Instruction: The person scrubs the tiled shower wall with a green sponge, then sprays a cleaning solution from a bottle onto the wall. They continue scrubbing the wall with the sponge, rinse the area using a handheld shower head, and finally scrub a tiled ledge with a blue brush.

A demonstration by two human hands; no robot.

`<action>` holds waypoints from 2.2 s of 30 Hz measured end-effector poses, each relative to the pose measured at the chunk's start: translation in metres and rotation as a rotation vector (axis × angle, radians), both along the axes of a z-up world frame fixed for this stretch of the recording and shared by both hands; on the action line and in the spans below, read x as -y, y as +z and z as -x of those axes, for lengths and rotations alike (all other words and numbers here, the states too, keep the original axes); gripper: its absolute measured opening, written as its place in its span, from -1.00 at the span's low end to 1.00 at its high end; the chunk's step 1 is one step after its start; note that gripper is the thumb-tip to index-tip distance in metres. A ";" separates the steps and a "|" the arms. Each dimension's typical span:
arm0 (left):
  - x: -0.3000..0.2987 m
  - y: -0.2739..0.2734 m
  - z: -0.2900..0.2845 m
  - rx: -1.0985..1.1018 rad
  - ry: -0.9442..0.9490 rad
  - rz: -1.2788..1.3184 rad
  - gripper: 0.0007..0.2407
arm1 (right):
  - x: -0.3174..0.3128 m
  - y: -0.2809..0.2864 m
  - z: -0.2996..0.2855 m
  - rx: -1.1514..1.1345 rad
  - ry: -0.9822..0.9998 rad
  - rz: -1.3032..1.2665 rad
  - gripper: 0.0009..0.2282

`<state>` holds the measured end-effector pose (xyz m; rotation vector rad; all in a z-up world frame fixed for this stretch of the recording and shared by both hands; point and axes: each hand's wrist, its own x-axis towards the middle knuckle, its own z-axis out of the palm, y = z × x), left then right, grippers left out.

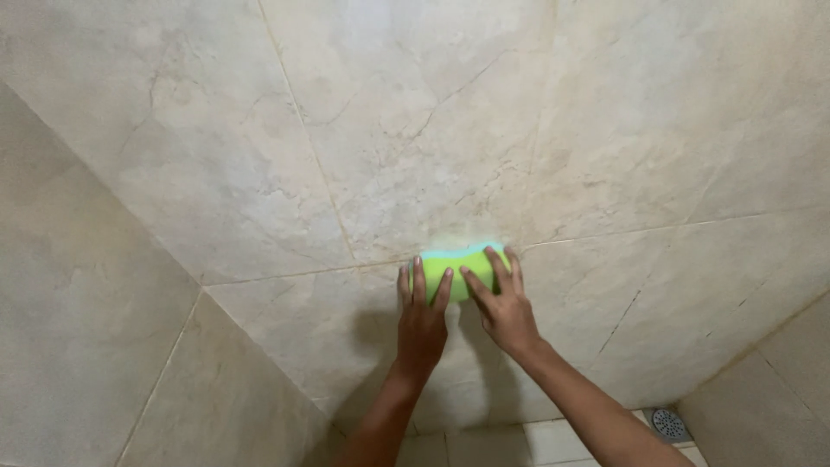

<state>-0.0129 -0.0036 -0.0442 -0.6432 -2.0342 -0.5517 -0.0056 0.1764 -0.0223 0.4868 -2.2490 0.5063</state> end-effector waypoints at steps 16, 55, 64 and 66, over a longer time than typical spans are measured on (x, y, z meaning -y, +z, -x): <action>-0.024 0.041 -0.002 0.078 0.086 0.042 -0.40 | -0.005 0.041 -0.008 -0.054 -0.081 0.019 -0.45; -0.042 0.021 -0.009 0.085 0.005 0.125 -0.43 | -0.027 0.033 -0.015 0.011 -0.122 -0.011 -0.42; -0.033 0.011 -0.027 0.296 -0.130 0.117 -0.39 | -0.011 0.016 -0.045 0.272 -0.091 0.084 -0.35; -0.030 0.008 -0.029 0.296 -0.121 0.200 -0.39 | -0.010 0.010 -0.051 0.290 -0.119 0.066 -0.40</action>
